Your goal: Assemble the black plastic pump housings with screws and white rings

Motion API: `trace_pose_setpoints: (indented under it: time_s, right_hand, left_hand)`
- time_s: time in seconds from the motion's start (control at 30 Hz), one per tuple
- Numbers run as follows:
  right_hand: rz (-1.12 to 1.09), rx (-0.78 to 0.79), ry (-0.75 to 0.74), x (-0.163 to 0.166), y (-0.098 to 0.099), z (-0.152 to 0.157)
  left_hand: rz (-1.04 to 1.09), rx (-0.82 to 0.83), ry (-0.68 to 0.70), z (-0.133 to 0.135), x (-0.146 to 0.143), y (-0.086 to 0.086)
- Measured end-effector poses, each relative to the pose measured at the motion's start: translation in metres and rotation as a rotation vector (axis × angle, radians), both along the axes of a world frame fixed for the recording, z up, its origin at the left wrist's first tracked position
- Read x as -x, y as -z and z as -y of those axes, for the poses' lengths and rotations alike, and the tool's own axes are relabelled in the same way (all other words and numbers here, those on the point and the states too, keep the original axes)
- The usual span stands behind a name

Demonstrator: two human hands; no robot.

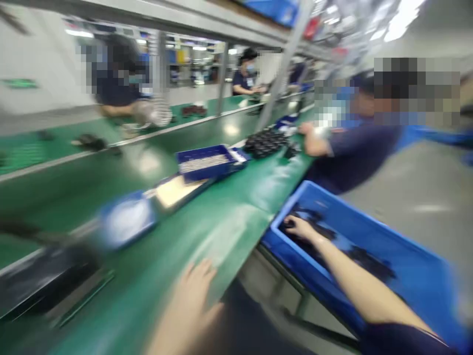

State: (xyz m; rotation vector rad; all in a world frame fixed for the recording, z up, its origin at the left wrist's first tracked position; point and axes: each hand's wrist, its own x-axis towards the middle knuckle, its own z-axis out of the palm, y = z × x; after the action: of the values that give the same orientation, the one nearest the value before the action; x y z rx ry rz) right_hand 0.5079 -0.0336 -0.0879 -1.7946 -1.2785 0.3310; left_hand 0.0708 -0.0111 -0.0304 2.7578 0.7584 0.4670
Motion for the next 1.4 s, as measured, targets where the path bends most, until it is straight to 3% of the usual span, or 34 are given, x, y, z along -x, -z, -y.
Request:
trace_pose_setpoints:
  time_s: [0.1,0.2,0.37,0.6,0.73,0.83,1.0,1.13,1.3,1.4]
  right_hand:
    - [-0.153,0.222,0.226,-0.048,-0.011,0.058]
    - [-0.349,0.282,0.324,-0.062,-0.01,0.072]
    - [-0.586,0.116,0.373,-0.072,-0.029,0.085]
    - [-0.745,-0.176,0.318,-0.074,-0.095,0.095]
    - [-0.825,-0.202,0.166,-0.04,-0.133,0.068]
    - [-0.905,-0.132,-0.015,0.01,-0.145,0.029]
    - [-1.048,0.065,-0.313,0.118,-0.122,-0.046]
    - [-1.107,0.181,-0.44,0.181,-0.097,-0.087]
    - [-1.064,0.233,-0.444,0.205,-0.087,-0.107]
    - [-0.974,0.228,-0.404,0.206,-0.083,-0.108]
  left_hand:
    - [0.044,-0.115,0.07,-0.013,-0.001,0.025]
    - [0.046,-0.162,0.113,-0.013,0.0,0.033]
    - [0.122,-0.106,0.032,-0.007,-0.004,0.033]
    - [0.205,-0.101,0.038,-0.009,-0.009,0.039]
    - [0.198,-0.015,-0.017,-0.007,-0.007,0.043]
    - [0.179,0.113,-0.122,-0.01,-0.01,0.037]
    - [0.267,0.273,-0.266,-0.029,-0.028,0.019]
    - [0.457,0.388,-0.398,-0.042,-0.036,0.019]
    - [0.692,0.573,-0.505,-0.049,-0.032,0.026]
    - [0.738,0.567,-0.593,-0.058,-0.028,0.028]
